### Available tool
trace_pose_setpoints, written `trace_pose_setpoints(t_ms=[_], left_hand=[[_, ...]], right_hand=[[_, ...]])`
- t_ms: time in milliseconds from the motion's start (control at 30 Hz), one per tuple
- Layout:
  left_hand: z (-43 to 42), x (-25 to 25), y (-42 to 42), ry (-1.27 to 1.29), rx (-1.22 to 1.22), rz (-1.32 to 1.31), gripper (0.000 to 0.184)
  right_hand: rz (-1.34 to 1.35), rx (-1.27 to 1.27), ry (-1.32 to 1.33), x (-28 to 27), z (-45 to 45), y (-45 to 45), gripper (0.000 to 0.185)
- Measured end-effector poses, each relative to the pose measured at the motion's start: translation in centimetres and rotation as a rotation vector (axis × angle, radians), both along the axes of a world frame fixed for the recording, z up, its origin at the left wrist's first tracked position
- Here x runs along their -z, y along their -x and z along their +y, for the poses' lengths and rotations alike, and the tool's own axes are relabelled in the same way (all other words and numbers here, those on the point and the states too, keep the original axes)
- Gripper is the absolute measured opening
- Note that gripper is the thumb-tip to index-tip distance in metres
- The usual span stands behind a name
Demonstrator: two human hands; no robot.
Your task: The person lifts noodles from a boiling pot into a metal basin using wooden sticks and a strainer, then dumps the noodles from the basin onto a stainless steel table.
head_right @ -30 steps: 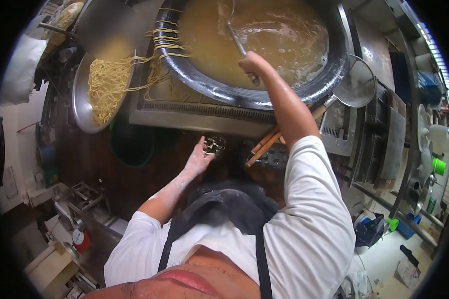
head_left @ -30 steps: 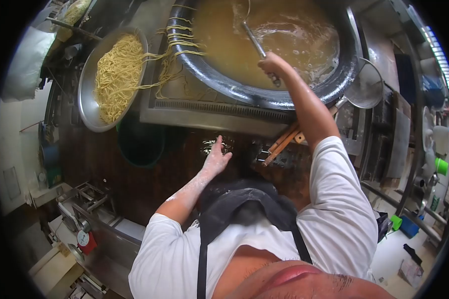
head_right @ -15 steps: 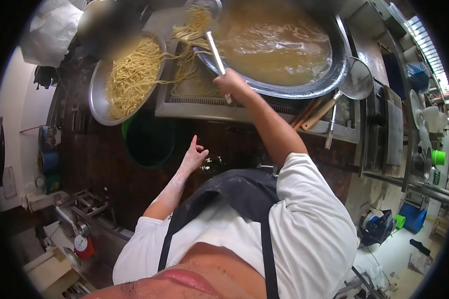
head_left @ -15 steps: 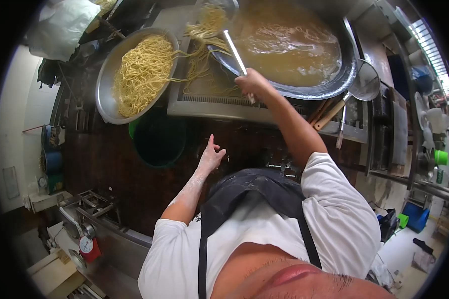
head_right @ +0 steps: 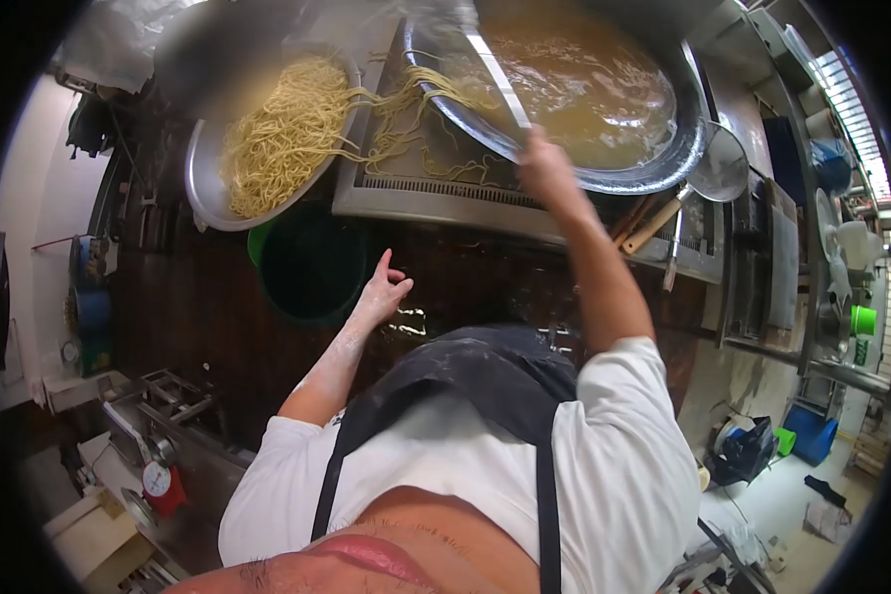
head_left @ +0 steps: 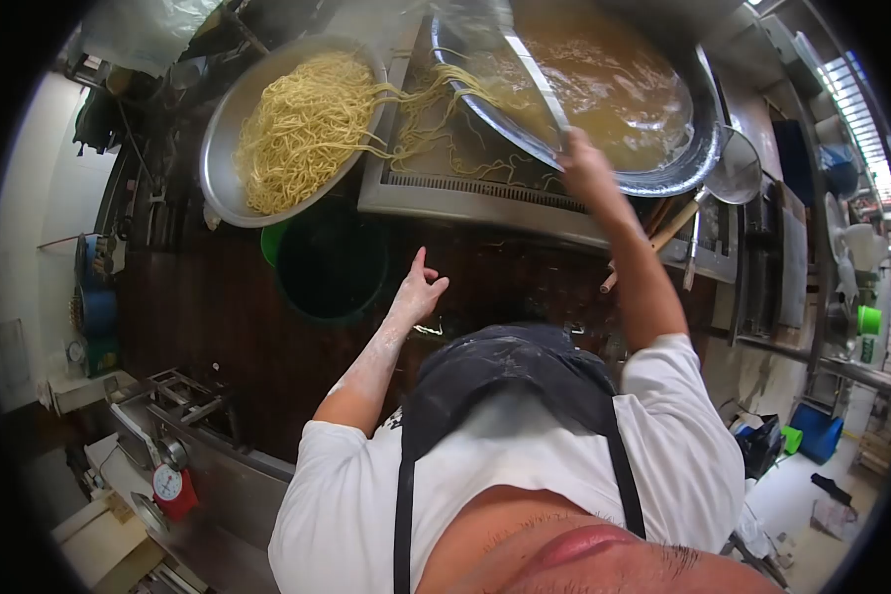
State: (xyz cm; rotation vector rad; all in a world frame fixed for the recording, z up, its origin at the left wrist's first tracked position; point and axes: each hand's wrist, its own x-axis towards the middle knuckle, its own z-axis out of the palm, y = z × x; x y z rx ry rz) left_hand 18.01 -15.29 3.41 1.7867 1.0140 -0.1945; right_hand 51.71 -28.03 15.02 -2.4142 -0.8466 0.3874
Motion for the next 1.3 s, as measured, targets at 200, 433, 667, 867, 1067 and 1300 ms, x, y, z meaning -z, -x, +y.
trace_pose_setpoints(t_ms=[200,433,667,867,1067,1300], left_hand=[[-0.1,6.2,1.0,0.084,-0.137,-0.076,0.088],[-0.1,5.5,-6.7,0.161,-0.142,-0.121,0.085],[-0.6,4.6,-10.0,0.206,-0.242,-0.112,0.085],[-2.5,5.6,-7.4,0.239,-0.305,-0.052,0.085],[-3.4,5.8,-7.0,0.183,-0.281,-0.06,0.085],[-3.2,3.4,-6.3,0.111,-0.191,-0.092,0.086]], right_hand=[[-0.184,0.021,0.328,-9.7,-20.7,-9.6,0.049],[-0.157,-0.109,0.785,-18.7,-28.4,-11.2,0.057],[-0.304,-0.253,0.69,-1.1,-22.8,-10.5,0.058],[-0.241,-0.143,0.618,6.7,-9.7,-14.1,0.049],[-0.257,-0.032,0.492,10.8,0.6,-19.2,0.035],[-0.372,-0.103,0.56,1.8,-4.2,-19.2,0.035]])
